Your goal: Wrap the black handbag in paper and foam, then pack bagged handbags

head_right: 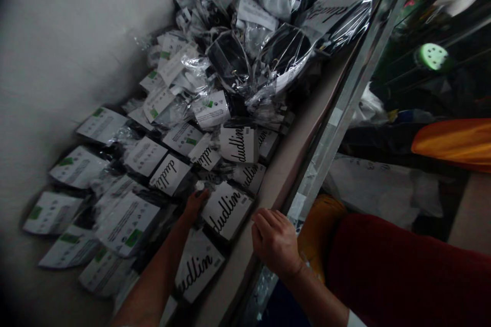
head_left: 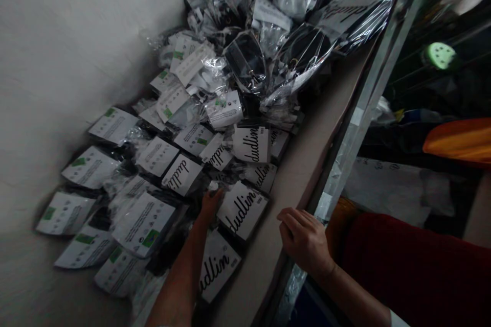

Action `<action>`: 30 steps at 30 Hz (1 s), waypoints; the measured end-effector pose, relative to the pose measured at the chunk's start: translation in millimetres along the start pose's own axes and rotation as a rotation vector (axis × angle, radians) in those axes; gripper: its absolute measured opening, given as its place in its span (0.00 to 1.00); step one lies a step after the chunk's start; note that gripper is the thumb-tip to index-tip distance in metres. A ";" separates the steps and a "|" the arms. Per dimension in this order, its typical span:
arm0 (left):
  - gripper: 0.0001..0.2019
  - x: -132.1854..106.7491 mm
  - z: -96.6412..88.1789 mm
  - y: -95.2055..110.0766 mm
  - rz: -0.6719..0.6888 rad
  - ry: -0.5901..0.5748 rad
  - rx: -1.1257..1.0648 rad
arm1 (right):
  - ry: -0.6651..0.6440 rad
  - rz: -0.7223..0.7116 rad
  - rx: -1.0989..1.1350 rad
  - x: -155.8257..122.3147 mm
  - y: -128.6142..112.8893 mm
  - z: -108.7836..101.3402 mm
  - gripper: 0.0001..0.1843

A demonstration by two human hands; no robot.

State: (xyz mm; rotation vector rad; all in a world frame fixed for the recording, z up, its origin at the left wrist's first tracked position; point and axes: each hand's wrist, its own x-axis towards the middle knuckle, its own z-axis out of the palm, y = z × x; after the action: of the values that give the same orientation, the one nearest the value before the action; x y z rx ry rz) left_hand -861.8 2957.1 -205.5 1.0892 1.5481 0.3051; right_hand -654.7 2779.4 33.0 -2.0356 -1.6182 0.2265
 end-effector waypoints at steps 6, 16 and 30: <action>0.21 -47.4 -27.6 42.9 0.192 -0.073 0.065 | 0.000 -0.005 0.001 -0.5 -0.2 -1.2 0.10; 0.10 -80.2 -65.8 65.9 0.665 0.178 0.755 | -0.013 0.006 -0.017 -2.7 1.8 -0.4 0.09; 0.47 -76.8 -15.9 -26.7 0.568 0.165 0.837 | 0.036 -0.001 0.017 -3.1 1.6 -2.0 0.09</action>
State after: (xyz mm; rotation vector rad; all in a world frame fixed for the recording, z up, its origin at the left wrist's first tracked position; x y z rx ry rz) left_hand -895.3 2890.0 -170.5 2.2176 1.5076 0.1152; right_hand -653.3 2775.6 33.3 -2.0144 -1.5905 0.2011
